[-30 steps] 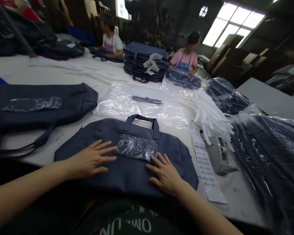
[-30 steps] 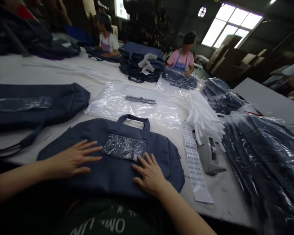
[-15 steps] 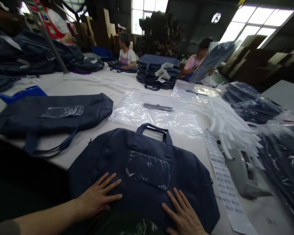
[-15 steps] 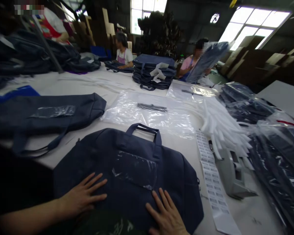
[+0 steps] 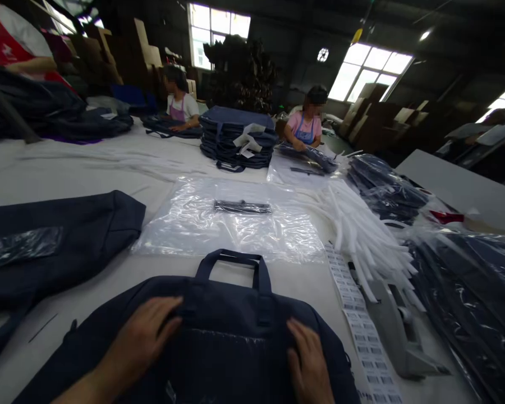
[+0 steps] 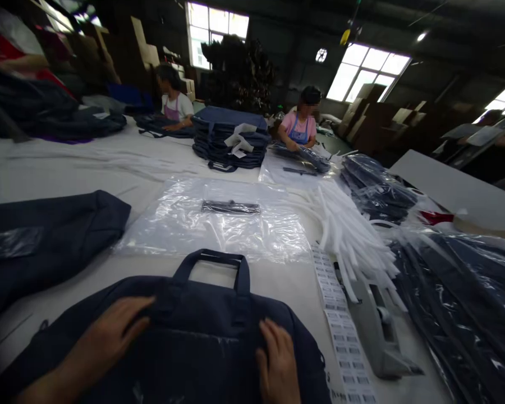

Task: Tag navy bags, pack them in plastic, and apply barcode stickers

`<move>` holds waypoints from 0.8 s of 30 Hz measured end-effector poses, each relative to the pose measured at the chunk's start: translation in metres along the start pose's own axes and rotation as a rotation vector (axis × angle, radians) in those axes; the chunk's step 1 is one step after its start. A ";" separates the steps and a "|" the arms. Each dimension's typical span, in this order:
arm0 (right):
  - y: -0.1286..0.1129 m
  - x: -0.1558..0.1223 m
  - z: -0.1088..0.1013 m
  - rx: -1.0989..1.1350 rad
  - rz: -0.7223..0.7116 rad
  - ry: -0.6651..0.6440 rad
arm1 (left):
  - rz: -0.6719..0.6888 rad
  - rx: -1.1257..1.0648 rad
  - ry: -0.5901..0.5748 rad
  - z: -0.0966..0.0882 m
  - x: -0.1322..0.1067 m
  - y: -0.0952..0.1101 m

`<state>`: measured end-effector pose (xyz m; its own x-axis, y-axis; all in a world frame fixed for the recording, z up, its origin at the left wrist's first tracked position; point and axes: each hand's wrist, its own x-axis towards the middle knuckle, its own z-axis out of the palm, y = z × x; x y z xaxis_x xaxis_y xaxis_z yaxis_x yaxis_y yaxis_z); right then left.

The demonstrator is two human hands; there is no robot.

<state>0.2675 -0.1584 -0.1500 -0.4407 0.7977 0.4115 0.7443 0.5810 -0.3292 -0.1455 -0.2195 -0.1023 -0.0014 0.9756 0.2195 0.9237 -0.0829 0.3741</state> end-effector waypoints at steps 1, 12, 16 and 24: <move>-0.006 0.034 -0.005 -0.010 0.165 0.016 | -0.089 -0.028 -0.019 -0.013 0.038 0.013; -0.048 0.101 -0.068 1.279 0.317 -0.452 | -0.044 -1.050 -0.526 -0.070 0.082 0.033; -0.031 0.115 -0.092 1.005 0.277 -0.404 | -0.067 -0.570 -0.405 -0.073 0.101 0.050; 0.013 0.204 -0.043 0.389 -0.325 -0.492 | 0.129 0.046 -0.872 0.008 0.168 0.110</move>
<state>0.2087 0.0051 -0.0340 -0.8542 0.5010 0.1389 0.3435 0.7444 -0.5726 -0.0415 -0.0628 -0.0313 0.3793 0.7684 -0.5154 0.9111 -0.2130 0.3530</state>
